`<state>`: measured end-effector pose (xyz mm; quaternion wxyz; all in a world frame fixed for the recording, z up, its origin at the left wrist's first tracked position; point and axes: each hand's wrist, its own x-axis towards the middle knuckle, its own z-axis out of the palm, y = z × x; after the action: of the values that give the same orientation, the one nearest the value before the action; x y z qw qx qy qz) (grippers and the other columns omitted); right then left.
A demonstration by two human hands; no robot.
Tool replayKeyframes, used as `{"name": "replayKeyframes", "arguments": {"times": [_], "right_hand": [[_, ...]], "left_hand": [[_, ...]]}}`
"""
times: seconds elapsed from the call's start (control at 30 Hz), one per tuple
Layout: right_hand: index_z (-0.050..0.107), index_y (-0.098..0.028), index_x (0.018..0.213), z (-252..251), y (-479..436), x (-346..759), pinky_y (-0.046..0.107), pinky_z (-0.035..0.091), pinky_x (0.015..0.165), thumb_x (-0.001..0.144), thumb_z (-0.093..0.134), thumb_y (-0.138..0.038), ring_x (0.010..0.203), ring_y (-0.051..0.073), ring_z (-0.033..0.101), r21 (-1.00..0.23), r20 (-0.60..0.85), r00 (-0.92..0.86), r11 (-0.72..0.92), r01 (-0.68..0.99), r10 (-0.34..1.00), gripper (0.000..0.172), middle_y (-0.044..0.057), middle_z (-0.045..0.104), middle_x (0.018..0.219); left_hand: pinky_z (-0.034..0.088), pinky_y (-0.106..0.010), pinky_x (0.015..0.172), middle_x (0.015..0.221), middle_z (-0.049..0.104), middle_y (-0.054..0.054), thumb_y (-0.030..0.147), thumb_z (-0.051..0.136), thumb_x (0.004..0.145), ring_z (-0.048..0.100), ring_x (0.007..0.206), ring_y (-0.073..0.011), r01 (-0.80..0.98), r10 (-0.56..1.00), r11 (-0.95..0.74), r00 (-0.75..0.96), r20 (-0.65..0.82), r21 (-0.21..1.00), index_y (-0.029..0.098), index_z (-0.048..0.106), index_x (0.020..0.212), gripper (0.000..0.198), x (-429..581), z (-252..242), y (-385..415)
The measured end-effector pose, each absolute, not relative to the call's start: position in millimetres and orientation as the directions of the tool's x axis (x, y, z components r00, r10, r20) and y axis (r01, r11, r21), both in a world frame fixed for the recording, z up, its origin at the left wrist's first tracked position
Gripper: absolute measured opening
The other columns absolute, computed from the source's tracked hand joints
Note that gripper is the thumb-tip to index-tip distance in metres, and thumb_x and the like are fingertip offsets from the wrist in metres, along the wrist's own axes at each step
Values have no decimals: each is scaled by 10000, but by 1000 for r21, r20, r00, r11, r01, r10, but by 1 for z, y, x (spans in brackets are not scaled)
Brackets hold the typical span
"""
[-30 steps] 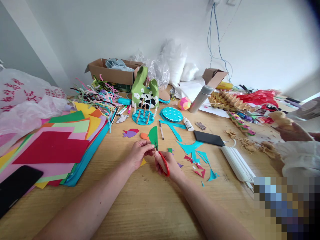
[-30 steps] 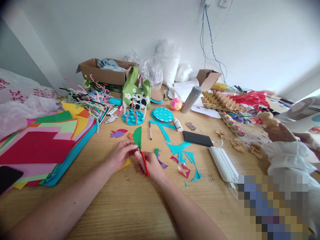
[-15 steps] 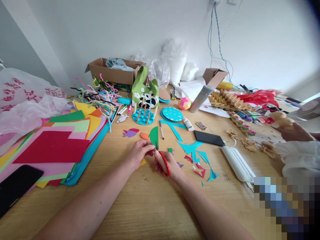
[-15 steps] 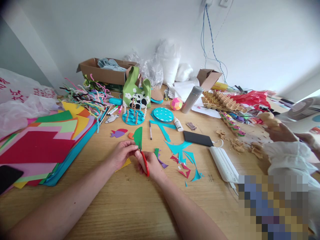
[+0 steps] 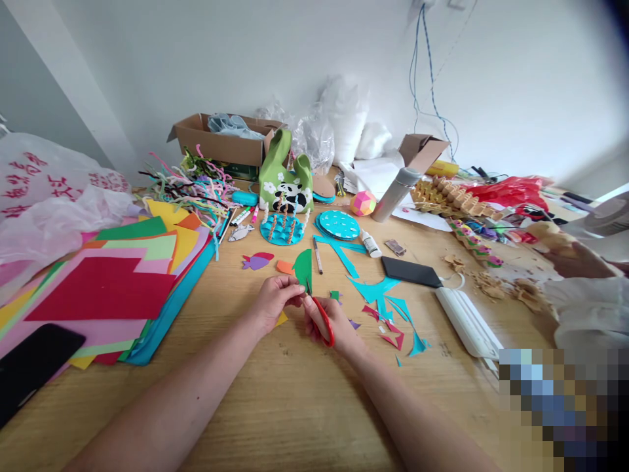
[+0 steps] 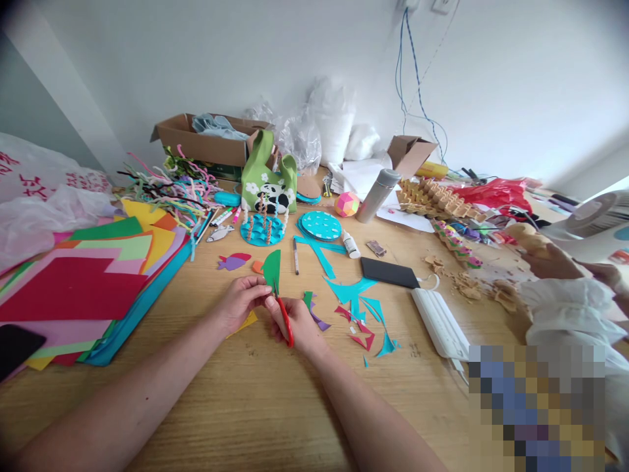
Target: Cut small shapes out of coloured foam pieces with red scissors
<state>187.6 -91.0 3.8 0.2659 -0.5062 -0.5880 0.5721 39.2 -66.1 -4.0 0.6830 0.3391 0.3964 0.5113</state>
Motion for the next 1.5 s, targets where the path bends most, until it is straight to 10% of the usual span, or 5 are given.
{"name": "replayKeyframes", "arguments": {"times": [1.5], "right_hand": [[486, -186, 629, -2, -90, 189, 190, 311, 353, 802, 502, -773, 358, 88, 475, -943, -259, -374, -150, 296, 890, 612, -8, 548, 478]], "left_hand": [[423, -240, 558, 590, 628, -10, 277, 781, 585, 554, 537, -107, -429, 965, 261, 142, -221, 865, 144, 636, 626, 201, 37, -4, -65]]}}
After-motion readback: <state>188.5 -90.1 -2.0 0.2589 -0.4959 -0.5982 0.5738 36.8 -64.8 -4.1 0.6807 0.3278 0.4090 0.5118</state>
